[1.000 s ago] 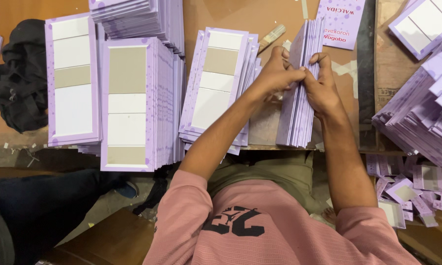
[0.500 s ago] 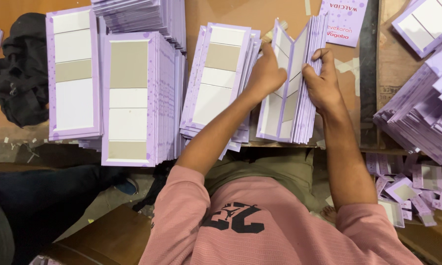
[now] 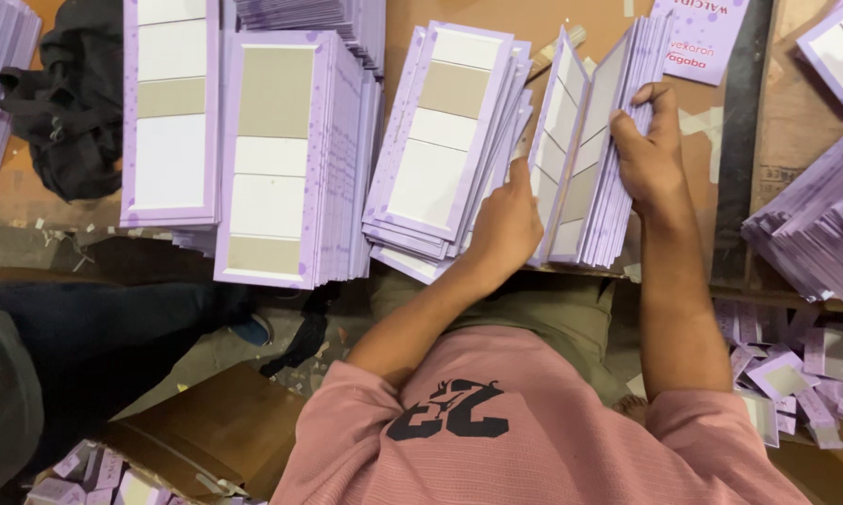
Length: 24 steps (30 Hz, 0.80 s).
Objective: The person repeatedly picks up small stacks of purple-bordered paper sheets from a table, aligns them, and places them into a growing pile. The person occasionally lifts and repositions the accumulated stack to maintain alignment.
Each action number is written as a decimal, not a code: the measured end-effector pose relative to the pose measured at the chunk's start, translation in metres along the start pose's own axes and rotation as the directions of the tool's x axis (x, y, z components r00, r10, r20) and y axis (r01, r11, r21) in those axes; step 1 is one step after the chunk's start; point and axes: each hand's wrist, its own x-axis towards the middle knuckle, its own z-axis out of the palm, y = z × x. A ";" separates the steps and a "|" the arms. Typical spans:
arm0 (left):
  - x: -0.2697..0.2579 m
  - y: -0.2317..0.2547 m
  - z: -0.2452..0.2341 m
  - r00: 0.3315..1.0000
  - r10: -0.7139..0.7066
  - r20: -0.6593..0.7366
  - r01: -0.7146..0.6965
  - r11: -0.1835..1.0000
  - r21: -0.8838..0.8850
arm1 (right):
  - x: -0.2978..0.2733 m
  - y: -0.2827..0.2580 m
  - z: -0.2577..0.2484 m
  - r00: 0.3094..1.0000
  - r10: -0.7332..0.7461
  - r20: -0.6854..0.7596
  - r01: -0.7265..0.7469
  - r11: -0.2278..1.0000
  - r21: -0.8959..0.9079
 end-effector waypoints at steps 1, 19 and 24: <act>-0.008 0.002 -0.008 0.999 0.015 -0.038 -0.015 1.000 -0.007 | 0.000 -0.001 0.001 1.000 0.014 -0.013 -0.015 1.000 -0.022; 0.015 -0.046 -0.125 0.945 -0.169 -0.281 0.278 0.867 0.414 | 0.003 0.002 0.003 0.999 0.016 -0.027 -0.016 1.000 -0.007; 0.014 -0.053 -0.107 0.904 0.033 -0.427 0.285 0.698 0.657 | 0.004 0.002 0.003 1.000 0.004 -0.014 -0.004 1.000 -0.010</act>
